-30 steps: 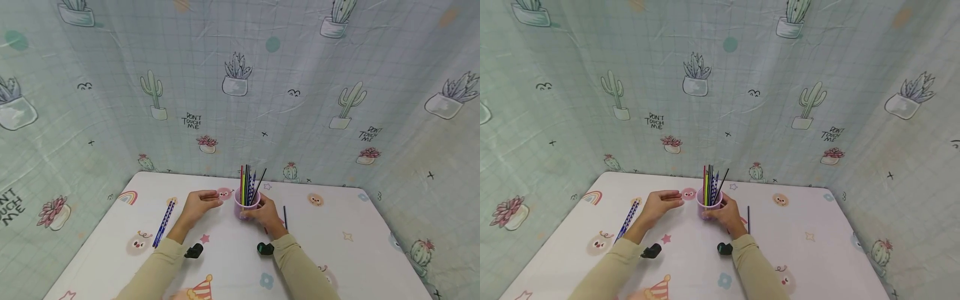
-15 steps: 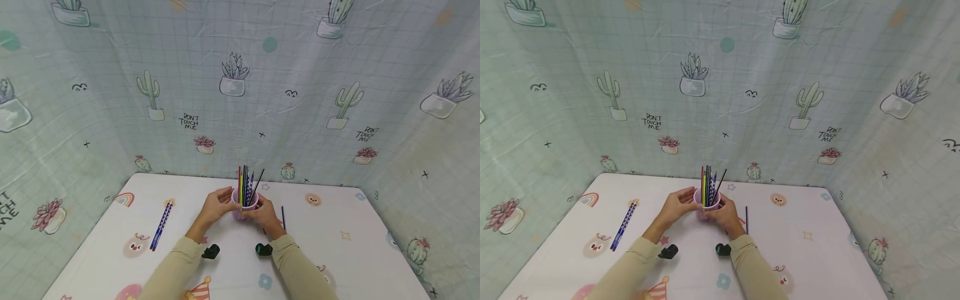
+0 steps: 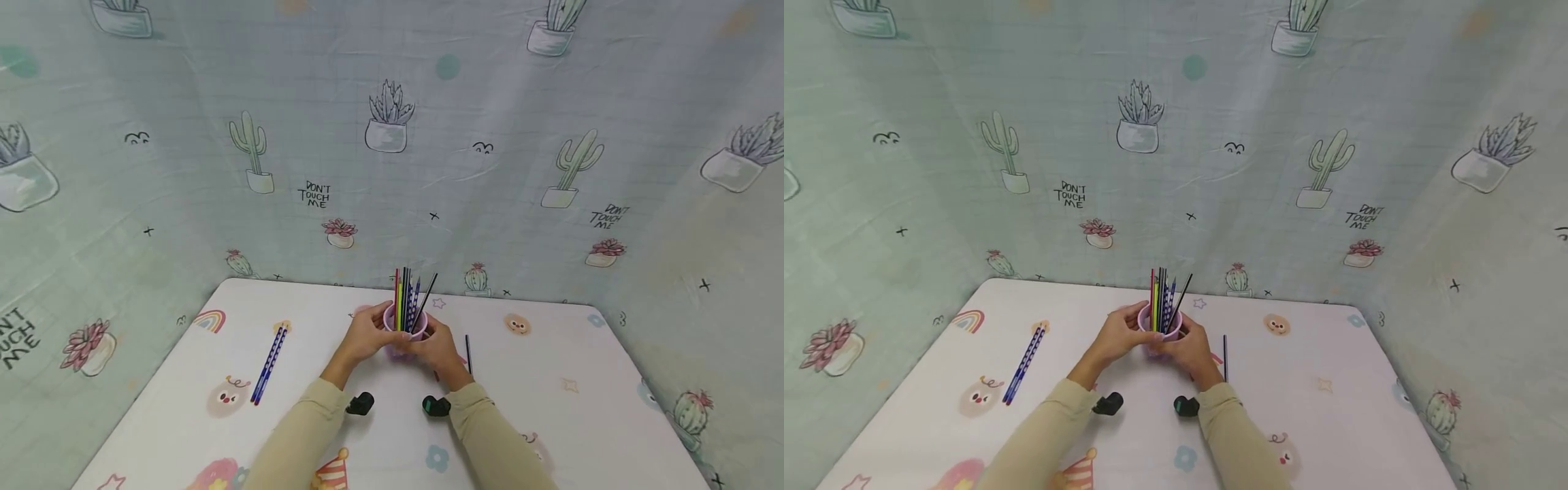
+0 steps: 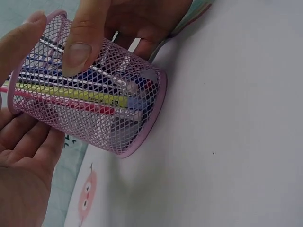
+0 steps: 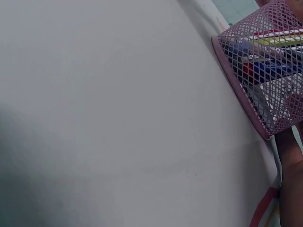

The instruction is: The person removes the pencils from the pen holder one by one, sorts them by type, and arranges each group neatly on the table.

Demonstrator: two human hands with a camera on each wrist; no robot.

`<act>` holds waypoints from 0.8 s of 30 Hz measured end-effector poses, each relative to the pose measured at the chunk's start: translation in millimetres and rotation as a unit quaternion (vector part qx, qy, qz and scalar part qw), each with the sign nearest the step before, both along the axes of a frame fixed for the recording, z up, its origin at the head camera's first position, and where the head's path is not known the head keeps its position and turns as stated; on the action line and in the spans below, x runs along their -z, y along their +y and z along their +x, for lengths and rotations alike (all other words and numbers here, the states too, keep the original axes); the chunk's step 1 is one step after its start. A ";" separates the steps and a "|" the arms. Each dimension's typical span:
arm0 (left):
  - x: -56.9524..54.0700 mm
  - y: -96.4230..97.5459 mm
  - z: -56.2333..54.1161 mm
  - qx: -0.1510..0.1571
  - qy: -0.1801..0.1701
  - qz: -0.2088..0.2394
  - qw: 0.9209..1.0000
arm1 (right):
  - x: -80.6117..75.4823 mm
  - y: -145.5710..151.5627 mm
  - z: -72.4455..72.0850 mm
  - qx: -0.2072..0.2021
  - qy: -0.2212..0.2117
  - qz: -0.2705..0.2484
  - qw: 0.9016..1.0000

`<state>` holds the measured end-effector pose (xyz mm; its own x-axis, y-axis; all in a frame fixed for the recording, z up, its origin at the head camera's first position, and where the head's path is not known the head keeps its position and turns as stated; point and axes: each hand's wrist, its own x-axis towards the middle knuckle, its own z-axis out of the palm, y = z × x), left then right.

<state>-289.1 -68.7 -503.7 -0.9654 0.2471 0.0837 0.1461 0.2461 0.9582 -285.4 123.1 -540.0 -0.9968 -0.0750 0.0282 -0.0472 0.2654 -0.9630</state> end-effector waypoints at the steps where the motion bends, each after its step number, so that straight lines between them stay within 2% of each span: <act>1: -0.1 1.6 -0.8 0.005 0.004 -0.003 1.000 | -0.7 1.7 0.4 0.006 0.000 0.001 1.000; 4: -1.6 4.5 -1.6 0.010 0.007 -0.002 1.000 | -2.8 5.2 2.2 0.007 0.002 0.000 1.000; 8: -1.6 2.6 -0.4 0.005 0.006 0.003 1.000 | -6.1 6.8 6.2 -0.020 0.004 0.001 1.000; 13: 0.1 0.4 -1.4 0.004 0.000 0.005 1.000 | -9.7 12.4 10.0 -0.044 0.000 -0.025 0.999; 18: 0.4 2.0 -2.8 0.009 -0.008 0.019 1.000 | -17.5 21.9 9.4 -0.027 -0.012 -0.043 0.999; 24: 0.6 2.0 -1.4 0.008 -0.011 0.035 0.999 | -34.9 29.0 4.5 -0.010 -0.042 -0.072 0.996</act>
